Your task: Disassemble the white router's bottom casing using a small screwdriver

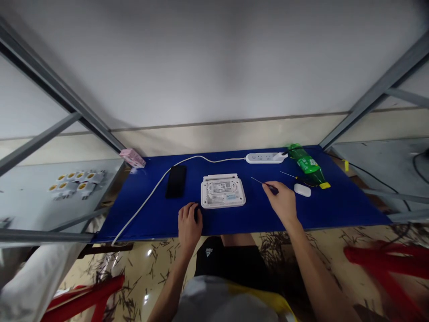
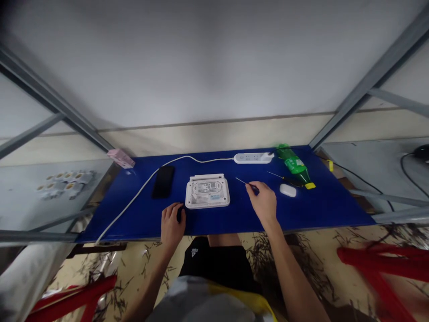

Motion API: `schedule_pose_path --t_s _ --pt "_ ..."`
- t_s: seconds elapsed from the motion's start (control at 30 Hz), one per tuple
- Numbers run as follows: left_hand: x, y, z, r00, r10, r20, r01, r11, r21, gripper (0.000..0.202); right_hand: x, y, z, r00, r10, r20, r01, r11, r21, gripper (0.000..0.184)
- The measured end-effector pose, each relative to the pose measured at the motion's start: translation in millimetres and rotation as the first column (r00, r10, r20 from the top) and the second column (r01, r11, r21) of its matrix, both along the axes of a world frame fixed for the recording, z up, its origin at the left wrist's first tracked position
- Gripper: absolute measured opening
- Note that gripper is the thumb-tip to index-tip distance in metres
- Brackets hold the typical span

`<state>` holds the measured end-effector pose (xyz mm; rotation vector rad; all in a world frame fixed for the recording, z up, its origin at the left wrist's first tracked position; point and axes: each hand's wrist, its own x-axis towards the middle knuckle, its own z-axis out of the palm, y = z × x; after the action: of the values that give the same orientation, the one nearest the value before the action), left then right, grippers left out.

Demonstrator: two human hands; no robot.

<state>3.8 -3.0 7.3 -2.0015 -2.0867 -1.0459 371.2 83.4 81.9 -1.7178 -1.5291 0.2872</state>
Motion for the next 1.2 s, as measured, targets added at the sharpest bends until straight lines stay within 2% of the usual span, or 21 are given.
schedule_pose_path --t_s 0.2,0.4,0.53,0.67,0.9,1.2 --pt "0.2 0.2 -0.2 1.000 -0.006 0.010 0.006 1.000 0.008 0.026 -54.8 5.7 17.7 0.984 0.174 -0.045 -0.172 0.984 0.034 0.035" --pt "0.3 -0.3 -1.8 1.000 -0.018 0.019 0.018 0.999 0.038 0.025 -120.9 26.2 18.5 0.949 0.309 -0.066 -0.311 0.950 -0.030 0.018" --pt "0.0 0.0 -4.3 1.000 -0.022 0.022 0.020 0.998 0.063 0.024 -150.2 33.6 16.4 0.937 0.347 -0.036 -0.349 0.932 -0.097 0.016" --pt "0.7 0.7 -7.0 0.998 -0.037 0.046 0.032 0.994 0.100 0.025 -162.3 35.5 14.4 0.930 0.366 -0.024 -0.366 0.923 -0.121 0.017" --pt "2.1 0.3 -10.6 0.996 -0.043 0.074 0.035 0.994 0.106 0.025 -161.9 32.0 12.8 0.926 0.378 -0.016 -0.375 0.913 -0.161 0.018" --pt "4.0 -1.8 0.0 0.997 -0.032 0.064 0.028 0.998 0.057 0.025 -162.4 32.9 3.2 0.910 0.413 0.036 -0.404 0.903 -0.143 0.029"
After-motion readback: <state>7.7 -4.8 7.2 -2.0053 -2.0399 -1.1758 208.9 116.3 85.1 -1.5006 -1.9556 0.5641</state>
